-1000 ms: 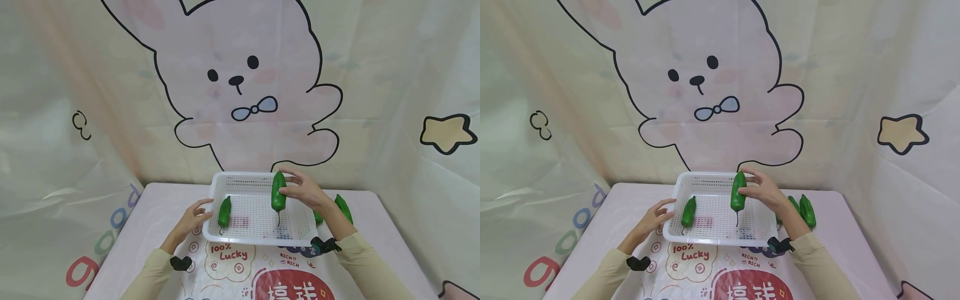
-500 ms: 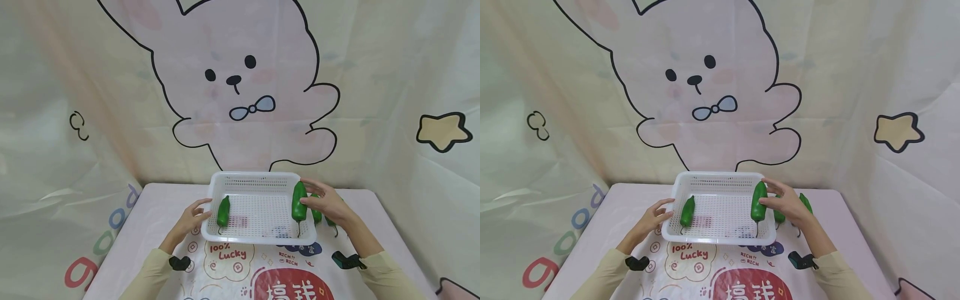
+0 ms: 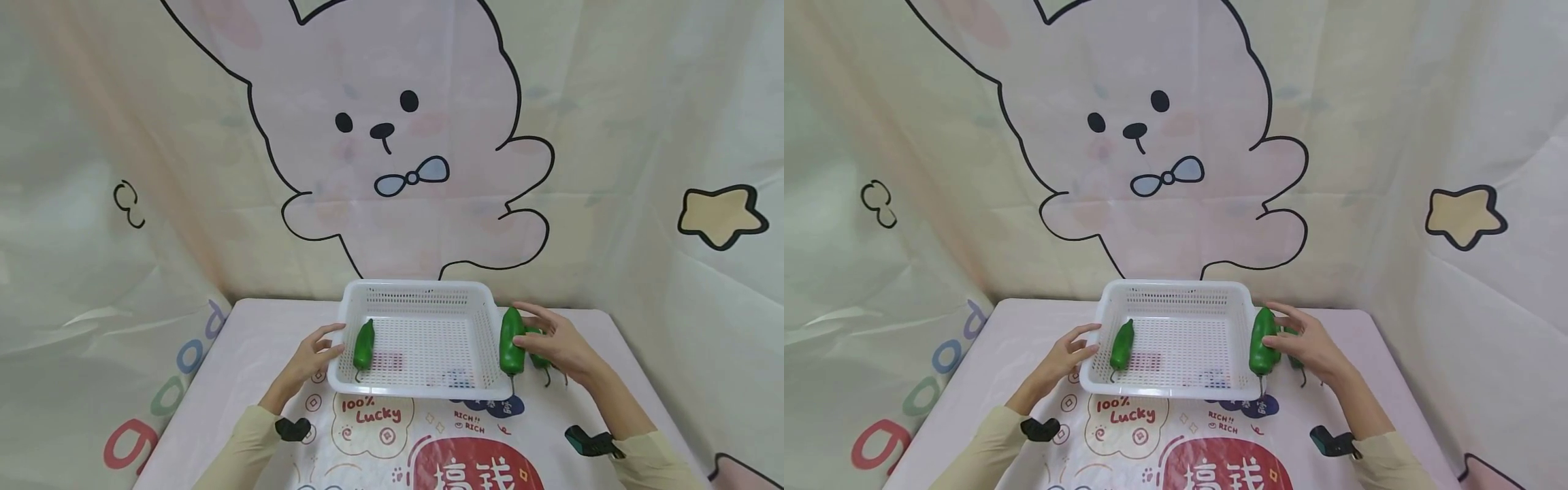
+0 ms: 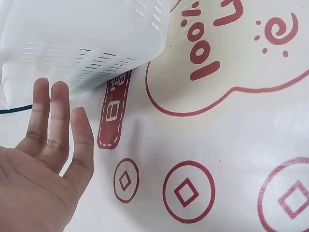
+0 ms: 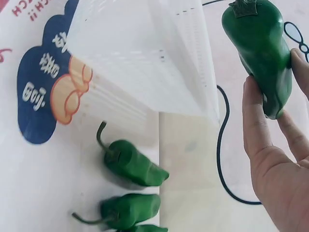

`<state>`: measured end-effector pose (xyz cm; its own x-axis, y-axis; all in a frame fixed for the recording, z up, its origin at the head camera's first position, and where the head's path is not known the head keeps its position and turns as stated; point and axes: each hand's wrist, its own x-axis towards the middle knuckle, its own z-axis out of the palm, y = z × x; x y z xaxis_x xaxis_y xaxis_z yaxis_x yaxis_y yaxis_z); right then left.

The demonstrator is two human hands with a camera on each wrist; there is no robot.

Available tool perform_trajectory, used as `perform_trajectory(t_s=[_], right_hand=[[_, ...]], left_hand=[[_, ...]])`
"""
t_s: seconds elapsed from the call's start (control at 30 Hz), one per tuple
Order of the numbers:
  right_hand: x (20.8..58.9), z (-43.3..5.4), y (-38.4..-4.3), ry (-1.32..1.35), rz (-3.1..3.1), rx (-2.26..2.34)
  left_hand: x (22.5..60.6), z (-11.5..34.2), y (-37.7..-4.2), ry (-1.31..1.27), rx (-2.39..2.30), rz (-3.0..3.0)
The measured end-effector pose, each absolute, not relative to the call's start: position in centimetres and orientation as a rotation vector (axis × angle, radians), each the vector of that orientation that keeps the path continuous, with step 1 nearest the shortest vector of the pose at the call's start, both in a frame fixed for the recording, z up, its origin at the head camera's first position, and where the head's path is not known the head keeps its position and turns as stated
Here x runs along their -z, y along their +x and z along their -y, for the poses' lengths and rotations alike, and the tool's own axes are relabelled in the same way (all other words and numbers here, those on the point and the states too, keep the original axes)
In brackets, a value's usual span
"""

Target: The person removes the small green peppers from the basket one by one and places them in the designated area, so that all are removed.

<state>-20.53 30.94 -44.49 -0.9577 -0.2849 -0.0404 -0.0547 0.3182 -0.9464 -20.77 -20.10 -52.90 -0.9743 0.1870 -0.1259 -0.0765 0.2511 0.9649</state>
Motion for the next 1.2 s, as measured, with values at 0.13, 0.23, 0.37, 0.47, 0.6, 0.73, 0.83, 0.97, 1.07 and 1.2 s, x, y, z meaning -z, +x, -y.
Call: perform_trajectory(t_s=[0.13, 0.23, 0.37, 0.47, 0.6, 0.73, 0.83, 0.97, 1.07, 1.2], right_hand=[[45.1, -32.4, -20.3, -0.324, -2.431, 1.657], [45.4, -33.6, -20.2, -0.347, -2.484, 1.608], [45.7, -35.4, -20.3, -0.346, -2.569, 1.507], [46.0, -36.7, -20.5, -0.357, -2.593, 1.478], [46.3, -38.3, -20.7, -0.383, -2.578, 1.492], [46.6, -39.7, -20.9, -0.378, -2.568, 1.473], [46.8, -40.6, -21.0, -0.363, -2.589, 1.435], [47.0, -41.8, -21.1, -0.317, -2.608, 1.391], [47.2, -42.9, -21.3, -0.294, -2.612, 1.366], [47.7, -44.4, -21.7, -0.276, -2.619, 1.326]], left_hand=[[52.9, 20.1, -20.8, 0.102, -1.8, -2.306], [53.0, 20.2, -20.7, 0.115, -1.805, -2.304], [53.0, 20.2, -20.7, 0.113, -1.807, -2.306], [53.0, 20.1, -20.6, 0.107, -1.805, -2.31], [53.0, 20.2, -20.6, 0.112, -1.804, -2.316], [53.1, 20.2, -20.6, 0.117, -1.804, -2.319], [53.1, 20.3, -20.6, 0.116, -1.804, -2.317], [53.0, 20.3, -20.7, 0.105, -1.808, -2.312], [53.0, 20.2, -20.7, 0.095, -1.806, -2.316], [52.9, 20.0, -20.7, 0.094, -1.798, -2.323]])
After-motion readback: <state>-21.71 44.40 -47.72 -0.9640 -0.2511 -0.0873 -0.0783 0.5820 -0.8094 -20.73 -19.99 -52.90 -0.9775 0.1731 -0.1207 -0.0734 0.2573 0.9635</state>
